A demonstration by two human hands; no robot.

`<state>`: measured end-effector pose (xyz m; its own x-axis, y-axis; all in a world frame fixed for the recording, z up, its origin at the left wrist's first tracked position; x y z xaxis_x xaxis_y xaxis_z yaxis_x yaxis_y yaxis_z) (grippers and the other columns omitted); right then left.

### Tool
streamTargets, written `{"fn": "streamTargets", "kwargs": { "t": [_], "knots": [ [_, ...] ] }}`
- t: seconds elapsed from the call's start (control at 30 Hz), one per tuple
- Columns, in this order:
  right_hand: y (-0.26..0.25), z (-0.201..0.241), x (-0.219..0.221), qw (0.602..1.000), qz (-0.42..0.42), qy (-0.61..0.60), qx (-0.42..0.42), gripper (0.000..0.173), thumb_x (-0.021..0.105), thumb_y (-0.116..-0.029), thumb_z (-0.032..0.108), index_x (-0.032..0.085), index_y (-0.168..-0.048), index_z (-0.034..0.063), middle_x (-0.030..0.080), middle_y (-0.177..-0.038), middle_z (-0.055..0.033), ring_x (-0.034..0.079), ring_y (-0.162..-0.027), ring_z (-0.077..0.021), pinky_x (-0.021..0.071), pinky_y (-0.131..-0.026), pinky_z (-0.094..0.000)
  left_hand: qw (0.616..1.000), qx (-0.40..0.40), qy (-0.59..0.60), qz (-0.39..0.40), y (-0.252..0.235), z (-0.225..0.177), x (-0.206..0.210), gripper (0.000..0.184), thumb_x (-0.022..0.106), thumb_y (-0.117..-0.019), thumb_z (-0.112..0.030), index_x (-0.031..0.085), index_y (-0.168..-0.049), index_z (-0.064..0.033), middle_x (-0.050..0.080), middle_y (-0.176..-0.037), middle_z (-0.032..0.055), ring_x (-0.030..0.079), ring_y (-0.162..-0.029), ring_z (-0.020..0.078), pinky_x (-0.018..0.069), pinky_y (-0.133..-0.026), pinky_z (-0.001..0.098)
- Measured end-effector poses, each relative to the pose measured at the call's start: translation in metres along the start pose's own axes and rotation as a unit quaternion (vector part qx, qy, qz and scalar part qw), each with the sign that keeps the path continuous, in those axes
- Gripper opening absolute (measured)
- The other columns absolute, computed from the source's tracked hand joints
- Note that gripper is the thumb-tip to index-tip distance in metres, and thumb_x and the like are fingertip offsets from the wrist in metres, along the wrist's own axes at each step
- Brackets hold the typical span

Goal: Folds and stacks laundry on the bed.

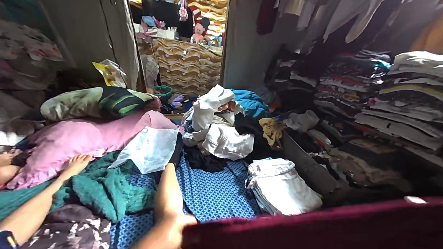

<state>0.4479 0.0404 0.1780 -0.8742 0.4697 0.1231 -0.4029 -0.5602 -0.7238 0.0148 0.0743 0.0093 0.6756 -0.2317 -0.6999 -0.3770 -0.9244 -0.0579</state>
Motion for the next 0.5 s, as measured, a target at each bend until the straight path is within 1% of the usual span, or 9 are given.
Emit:
{"fn": "streamTargets", "kwargs": {
  "t": [0.07,0.1,0.17,0.2,0.23,0.3,0.37,0.43,0.5],
  "knots": [
    [-0.033,-0.027,0.022,0.993,0.022,0.105,0.052,0.019,0.047,-0.1057,0.013,0.062,-0.115,0.0053,0.066,-0.095,0.0168,0.063,-0.089,0.0103,0.0552,-0.085,-0.0149,0.996,-0.061,-0.055,-0.048,-0.022,-0.009,-0.060,0.026,0.065,-0.0898,-0.003,0.074,-0.114,0.0006,0.072,-0.113,0.0223,0.066,-0.111,0.0390,0.0472,-0.099,0.0614],
    [-0.050,-0.041,0.031,0.991,0.032,0.103,0.084,0.016,0.047,-0.1059,0.014,0.062,-0.110,0.0108,0.065,-0.088,0.0198,0.062,-0.080,0.0124,0.0554,-0.077,-0.0123,0.990,-0.080,-0.089,-0.074,-0.033,-0.012,-0.089,0.025,0.061,-0.0932,-0.002,0.073,-0.115,0.0003,0.071,-0.114,0.0234,0.065,-0.112,0.0414,0.0462,-0.099,0.0641],
    [-0.080,-0.056,0.042,0.991,0.054,0.055,0.108,0.017,0.047,-0.1069,0.014,0.063,-0.106,0.0142,0.066,-0.081,0.0182,0.063,-0.071,0.0088,0.0565,-0.068,-0.0140,0.969,-0.049,-0.163,-0.182,-0.047,-0.027,-0.140,0.017,0.061,-0.0936,0.002,0.074,-0.102,-0.0008,0.072,-0.099,0.0230,0.068,-0.098,0.0439,0.0497,-0.084,0.0686],
    [-0.092,-0.055,0.044,0.993,0.056,0.033,0.099,0.017,0.047,-0.1069,0.014,0.063,-0.104,0.0153,0.066,-0.081,0.0171,0.064,-0.071,0.0068,0.0570,-0.068,-0.0155,0.950,-0.014,-0.193,-0.246,-0.049,-0.042,-0.162,0.015,0.062,-0.0927,0.004,0.075,-0.098,-0.0012,0.072,-0.094,0.0222,0.069,-0.092,0.0438,0.0503,-0.079,0.0688],
    [-0.101,-0.052,0.042,0.995,0.053,0.005,0.085,0.016,0.047,-0.1073,0.015,0.063,-0.105,0.0157,0.067,-0.083,0.0154,0.065,-0.074,0.0045,0.0580,-0.071,-0.0178,0.923,0.037,-0.220,-0.314,-0.045,-0.062,-0.179,0.014,0.064,-0.0913,0.005,0.076,-0.098,-0.0009,0.072,-0.094,0.0223,0.070,-0.091,0.0438,0.0513,-0.078,0.0684],
    [-0.108,-0.042,0.034,0.996,0.043,-0.056,0.057,0.015,0.047,-0.1079,0.018,0.061,-0.110,0.0168,0.069,-0.090,0.0124,0.068,-0.082,0.0000,0.0597,-0.078,-0.0232,0.862,0.141,-0.255,-0.416,-0.028,-0.099,-0.205,0.015,0.065,-0.0912,0.000,0.075,-0.102,0.0006,0.073,-0.100,0.0229,0.070,-0.097,0.0426,0.0533,-0.084,0.0640],
    [-0.100,-0.035,0.024,0.991,0.058,-0.117,0.034,0.015,0.047,-0.1083,0.022,0.061,-0.114,0.0181,0.073,-0.097,0.0098,0.071,-0.090,-0.0042,0.0615,-0.083,-0.0272,0.826,0.223,-0.254,-0.451,0.000,-0.122,-0.218,0.020,0.062,-0.0941,-0.010,0.072,-0.105,0.0049,0.071,-0.105,0.0243,0.069,-0.100,0.0390,0.0532,-0.090,0.0564],
    [-0.078,-0.043,0.012,0.977,0.127,-0.168,0.032,0.019,0.059,-0.1041,0.028,0.063,-0.121,0.0201,0.074,-0.108,0.0064,0.071,-0.100,-0.0083,0.0602,-0.092,-0.0310,0.828,0.238,-0.233,-0.451,0.032,-0.119,-0.220,0.032,0.060,-0.0964,-0.023,0.069,-0.108,0.0044,0.068,-0.111,0.0197,0.065,-0.105,0.0270,0.0513,-0.097,0.0443],
    [-0.041,-0.051,0.009,0.962,0.206,-0.174,0.039,0.021,0.067,-0.0981,0.034,0.072,-0.117,0.0275,0.075,-0.114,0.0087,0.070,-0.107,-0.0077,0.0573,-0.099,-0.0301,0.839,0.245,-0.227,-0.430,0.060,-0.093,-0.210,0.031,0.053,-0.0992,-0.022,0.069,-0.106,0.0035,0.067,-0.109,0.0158,0.064,-0.106,0.0199,0.0512,-0.098,0.0377]
  ]
}}
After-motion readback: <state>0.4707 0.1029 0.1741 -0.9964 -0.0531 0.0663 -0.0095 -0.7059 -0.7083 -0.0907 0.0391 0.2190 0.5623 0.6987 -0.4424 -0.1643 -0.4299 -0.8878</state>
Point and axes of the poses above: each hand's wrist, its own y-axis away from the middle knuckle, its own x-axis out of the palm, z = x × y, the point moved 8 cm from there along -y, towards the middle knuckle
